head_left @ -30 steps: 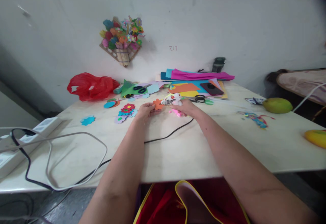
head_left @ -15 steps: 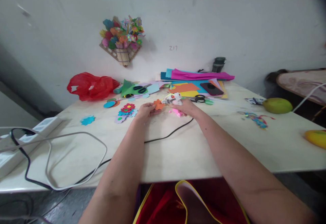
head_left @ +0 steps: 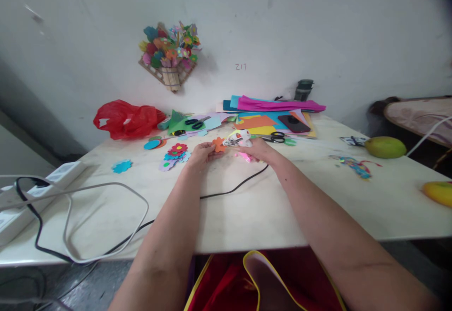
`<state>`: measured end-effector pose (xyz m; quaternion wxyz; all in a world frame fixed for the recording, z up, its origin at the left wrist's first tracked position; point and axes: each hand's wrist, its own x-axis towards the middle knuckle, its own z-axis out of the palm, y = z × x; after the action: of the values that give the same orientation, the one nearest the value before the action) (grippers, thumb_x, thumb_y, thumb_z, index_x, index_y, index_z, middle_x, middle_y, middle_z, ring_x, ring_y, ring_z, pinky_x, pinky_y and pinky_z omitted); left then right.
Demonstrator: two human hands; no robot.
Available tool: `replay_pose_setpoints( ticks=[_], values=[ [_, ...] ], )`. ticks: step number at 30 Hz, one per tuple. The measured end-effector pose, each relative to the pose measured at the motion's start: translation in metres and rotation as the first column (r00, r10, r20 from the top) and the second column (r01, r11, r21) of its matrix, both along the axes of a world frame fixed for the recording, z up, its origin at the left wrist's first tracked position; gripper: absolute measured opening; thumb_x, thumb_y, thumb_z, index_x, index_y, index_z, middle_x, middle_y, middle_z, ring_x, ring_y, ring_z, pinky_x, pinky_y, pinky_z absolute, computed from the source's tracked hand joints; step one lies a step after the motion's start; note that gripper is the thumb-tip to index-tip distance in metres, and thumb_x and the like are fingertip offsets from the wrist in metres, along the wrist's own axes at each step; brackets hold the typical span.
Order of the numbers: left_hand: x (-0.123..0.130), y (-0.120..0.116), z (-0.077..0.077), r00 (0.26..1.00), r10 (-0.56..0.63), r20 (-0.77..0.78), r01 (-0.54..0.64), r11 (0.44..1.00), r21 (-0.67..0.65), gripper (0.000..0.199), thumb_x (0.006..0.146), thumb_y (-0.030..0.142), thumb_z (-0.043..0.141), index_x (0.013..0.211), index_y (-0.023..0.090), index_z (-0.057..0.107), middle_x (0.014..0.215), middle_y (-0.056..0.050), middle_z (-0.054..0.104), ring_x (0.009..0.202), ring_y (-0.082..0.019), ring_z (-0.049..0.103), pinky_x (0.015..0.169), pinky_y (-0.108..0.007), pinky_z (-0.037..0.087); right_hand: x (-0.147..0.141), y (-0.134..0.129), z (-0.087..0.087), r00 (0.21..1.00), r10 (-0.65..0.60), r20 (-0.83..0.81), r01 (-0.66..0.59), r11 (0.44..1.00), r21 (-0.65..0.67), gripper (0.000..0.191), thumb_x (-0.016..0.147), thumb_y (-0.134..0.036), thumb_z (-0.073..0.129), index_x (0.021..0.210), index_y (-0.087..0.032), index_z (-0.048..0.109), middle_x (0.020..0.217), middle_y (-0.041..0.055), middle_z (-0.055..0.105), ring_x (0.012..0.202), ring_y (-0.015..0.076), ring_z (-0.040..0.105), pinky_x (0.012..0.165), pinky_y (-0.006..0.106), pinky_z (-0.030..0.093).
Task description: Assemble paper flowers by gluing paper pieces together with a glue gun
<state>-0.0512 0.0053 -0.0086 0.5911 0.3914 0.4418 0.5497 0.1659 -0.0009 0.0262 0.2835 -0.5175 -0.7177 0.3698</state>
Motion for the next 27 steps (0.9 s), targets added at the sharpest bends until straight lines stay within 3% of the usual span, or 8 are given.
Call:
replay_pose_setpoints(
  ticks=[9, 16, 27],
  values=[
    [0.0002, 0.0006, -0.0020, 0.999, -0.009, -0.033, 0.010, 1.000, 0.008, 0.004, 0.080, 0.008, 0.063, 0.079, 0.007, 0.059, 0.073, -0.012, 0.069, 0.066, -0.018, 0.070, 0.075, -0.034, 0.060, -0.0024, 0.0021, -0.0018, 0.999, -0.044, -0.004, 0.044, 0.999, 0.019, 0.027, 0.076, -0.040, 0.067, 0.067, -0.018, 0.055, 0.046, -0.0012, 0.048, 0.039, 0.0100, 0.043, 0.036, 0.021, 0.035],
    [0.0004, -0.0004, -0.0004, 0.999, -0.025, -0.044, 0.025, 1.000, 0.002, 0.002, 0.081, 0.008, 0.061, 0.080, 0.007, 0.059, 0.073, -0.012, 0.070, 0.065, -0.018, 0.070, 0.070, -0.030, 0.060, -0.0029, 0.0021, -0.0003, 0.997, -0.076, 0.020, 0.075, 0.996, 0.043, 0.026, 0.077, -0.039, 0.066, 0.069, -0.017, 0.056, 0.046, -0.0011, 0.048, 0.040, 0.0105, 0.044, 0.037, 0.021, 0.037],
    [0.0008, -0.0015, 0.0003, 1.000, -0.015, -0.024, 0.015, 1.000, 0.000, 0.005, 0.080, 0.009, 0.064, 0.080, 0.007, 0.060, 0.074, -0.012, 0.070, 0.065, -0.019, 0.070, 0.069, -0.031, 0.059, -0.0027, 0.0015, -0.0010, 0.999, -0.027, 0.036, 0.025, 0.999, 0.039, 0.027, 0.077, -0.040, 0.066, 0.067, -0.017, 0.056, 0.046, -0.0017, 0.048, 0.039, 0.0098, 0.044, 0.036, 0.021, 0.035]
  ],
)
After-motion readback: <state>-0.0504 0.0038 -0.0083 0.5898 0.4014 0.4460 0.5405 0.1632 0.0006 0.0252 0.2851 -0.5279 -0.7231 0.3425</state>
